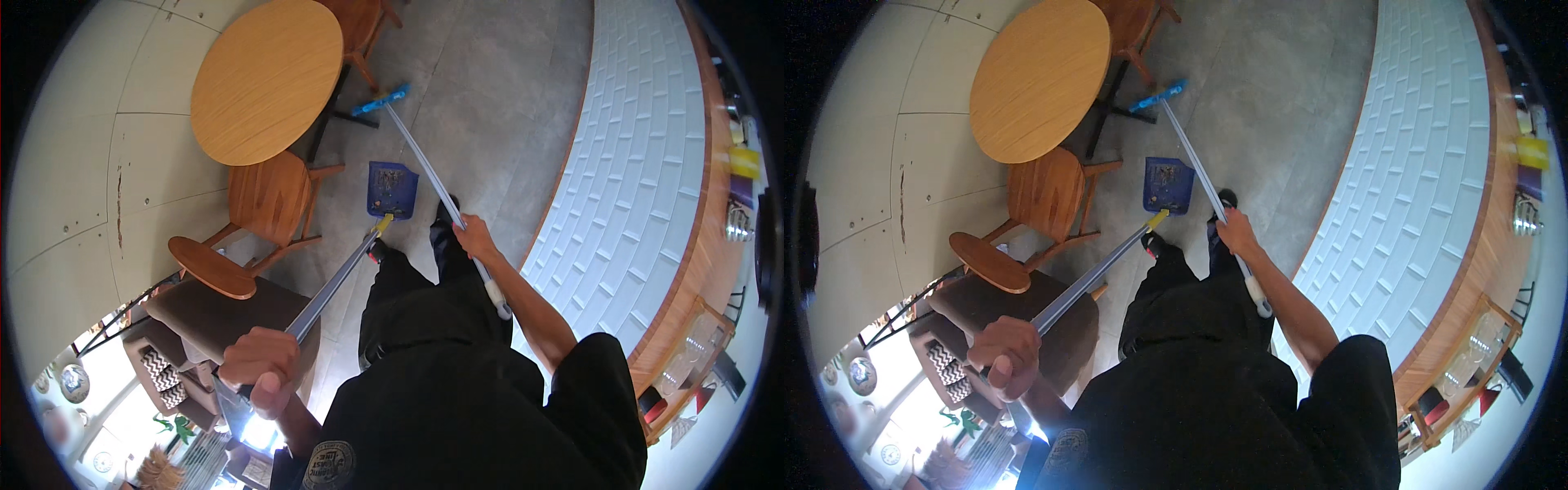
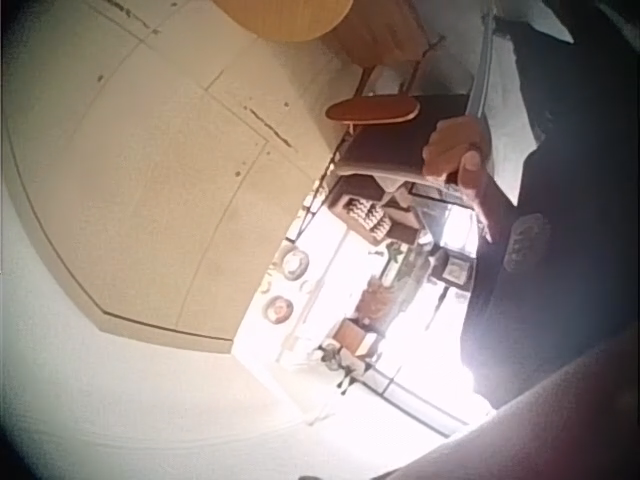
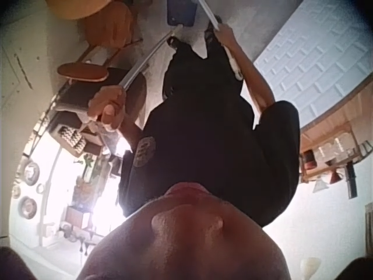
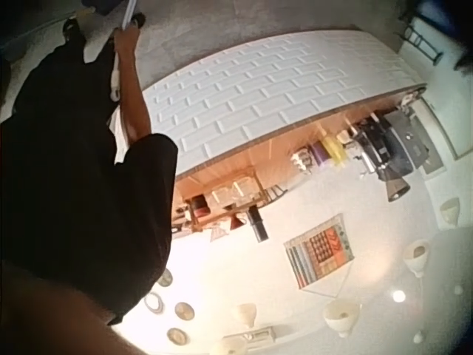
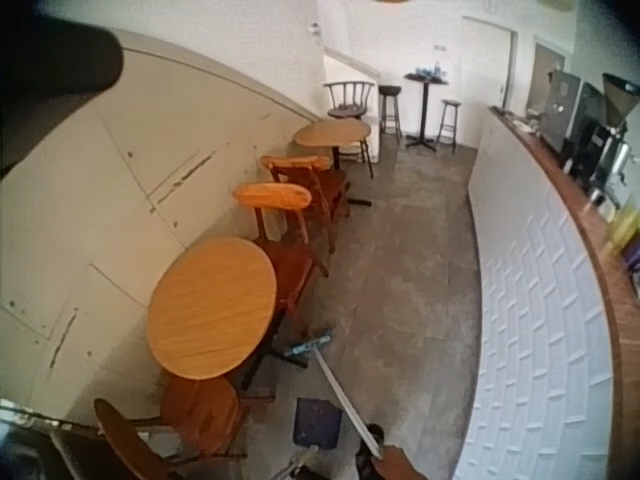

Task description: Sweeping the floor of a cafe dining area using a broom and dustpan.

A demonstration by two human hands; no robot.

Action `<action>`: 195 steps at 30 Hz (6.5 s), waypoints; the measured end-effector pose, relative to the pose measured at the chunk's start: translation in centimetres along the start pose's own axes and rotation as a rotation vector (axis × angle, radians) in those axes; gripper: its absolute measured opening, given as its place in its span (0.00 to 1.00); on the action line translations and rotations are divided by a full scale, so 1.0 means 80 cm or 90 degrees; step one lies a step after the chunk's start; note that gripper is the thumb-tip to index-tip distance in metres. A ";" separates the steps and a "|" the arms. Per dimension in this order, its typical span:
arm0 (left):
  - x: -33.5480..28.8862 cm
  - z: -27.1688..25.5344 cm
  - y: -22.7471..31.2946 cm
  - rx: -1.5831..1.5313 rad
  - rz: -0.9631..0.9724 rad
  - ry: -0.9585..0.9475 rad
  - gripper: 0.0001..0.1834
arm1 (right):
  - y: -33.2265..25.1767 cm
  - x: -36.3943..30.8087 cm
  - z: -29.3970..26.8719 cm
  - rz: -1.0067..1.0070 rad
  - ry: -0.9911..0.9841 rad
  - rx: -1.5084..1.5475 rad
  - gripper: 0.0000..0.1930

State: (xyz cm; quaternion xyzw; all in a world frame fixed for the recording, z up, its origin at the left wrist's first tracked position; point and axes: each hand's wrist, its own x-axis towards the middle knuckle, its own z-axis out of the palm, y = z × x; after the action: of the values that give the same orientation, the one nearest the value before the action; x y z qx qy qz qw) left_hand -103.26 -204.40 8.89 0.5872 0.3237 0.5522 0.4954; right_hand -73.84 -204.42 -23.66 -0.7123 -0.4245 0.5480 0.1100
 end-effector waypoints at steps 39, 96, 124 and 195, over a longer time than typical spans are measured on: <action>-0.050 -0.107 -0.047 -0.027 0.027 -0.010 0.34 | -0.028 -0.084 -0.040 0.046 0.094 -0.216 0.17; -0.054 -0.138 -0.039 -0.113 0.010 -0.130 0.28 | -0.030 -0.219 0.026 0.063 0.305 -0.052 0.17; 0.177 0.343 -0.188 -0.088 -0.054 -0.347 0.25 | 0.176 -0.073 -0.328 0.252 0.225 0.055 0.13; 0.077 0.207 -0.081 -0.192 -0.046 -0.302 0.29 | 0.200 -0.299 -0.136 0.182 0.134 -0.124 0.23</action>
State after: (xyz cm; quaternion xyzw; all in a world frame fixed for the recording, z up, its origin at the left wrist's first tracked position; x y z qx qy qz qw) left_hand -84.99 -200.47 6.53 0.6081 0.1335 0.4234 0.6581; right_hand -57.50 -228.24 -13.11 -0.8259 -0.3564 0.4367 0.0056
